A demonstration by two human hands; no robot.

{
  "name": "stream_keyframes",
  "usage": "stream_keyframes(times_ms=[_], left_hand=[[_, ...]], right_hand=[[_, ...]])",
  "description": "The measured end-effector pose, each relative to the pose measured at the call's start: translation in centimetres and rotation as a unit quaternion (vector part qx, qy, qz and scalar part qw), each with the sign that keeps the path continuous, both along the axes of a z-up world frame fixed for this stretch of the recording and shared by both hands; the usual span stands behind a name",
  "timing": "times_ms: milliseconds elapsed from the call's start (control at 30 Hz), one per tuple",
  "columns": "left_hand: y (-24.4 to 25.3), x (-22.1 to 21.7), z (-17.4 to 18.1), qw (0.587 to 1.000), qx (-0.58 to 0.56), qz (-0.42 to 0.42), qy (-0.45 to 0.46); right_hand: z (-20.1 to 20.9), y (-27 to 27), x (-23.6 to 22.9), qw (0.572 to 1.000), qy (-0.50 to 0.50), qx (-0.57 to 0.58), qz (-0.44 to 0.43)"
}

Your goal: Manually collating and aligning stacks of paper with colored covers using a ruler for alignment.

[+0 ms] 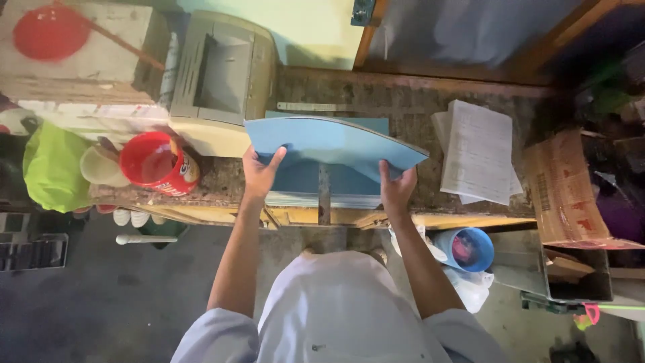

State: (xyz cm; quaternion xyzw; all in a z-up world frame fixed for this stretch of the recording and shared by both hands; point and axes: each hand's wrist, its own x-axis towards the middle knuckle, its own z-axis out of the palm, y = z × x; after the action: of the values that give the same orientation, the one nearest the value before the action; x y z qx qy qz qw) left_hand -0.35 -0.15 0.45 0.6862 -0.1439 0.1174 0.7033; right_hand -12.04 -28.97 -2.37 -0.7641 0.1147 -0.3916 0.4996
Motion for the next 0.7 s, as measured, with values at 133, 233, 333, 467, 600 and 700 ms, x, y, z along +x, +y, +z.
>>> stream_keyframes(times_ms=[133, 233, 333, 467, 600, 700], left_hand=[[-0.5, -0.7, 1.3, 1.0, -0.019, 0.005, 0.023], [-0.5, -0.5, 0.2, 0.999, -0.027, 0.0, 0.028], [-0.6, -0.4, 0.6, 0.999, -0.036, 0.0, 0.034], [-0.3, -1.0, 0.6, 0.998, -0.028, -0.002, 0.057], [-0.2, -1.1, 0.0, 0.997, -0.023, 0.002, 0.075], [-0.1, -0.9, 0.7, 0.996, -0.021, -0.009, 0.083]], right_hand=[[0.1, -0.2, 0.4, 1.0, -0.012, -0.005, 0.006], [0.4, -0.4, 0.3, 1.0, -0.012, -0.007, 0.008], [0.0, -0.7, 0.8, 0.999, -0.021, -0.029, -0.004], [-1.2, -1.2, 0.2, 0.999, -0.026, -0.023, -0.019], [0.7, 0.0, -0.2, 0.997, -0.017, -0.058, -0.041], [0.3, -0.4, 0.0, 0.998, -0.023, -0.049, -0.036]])
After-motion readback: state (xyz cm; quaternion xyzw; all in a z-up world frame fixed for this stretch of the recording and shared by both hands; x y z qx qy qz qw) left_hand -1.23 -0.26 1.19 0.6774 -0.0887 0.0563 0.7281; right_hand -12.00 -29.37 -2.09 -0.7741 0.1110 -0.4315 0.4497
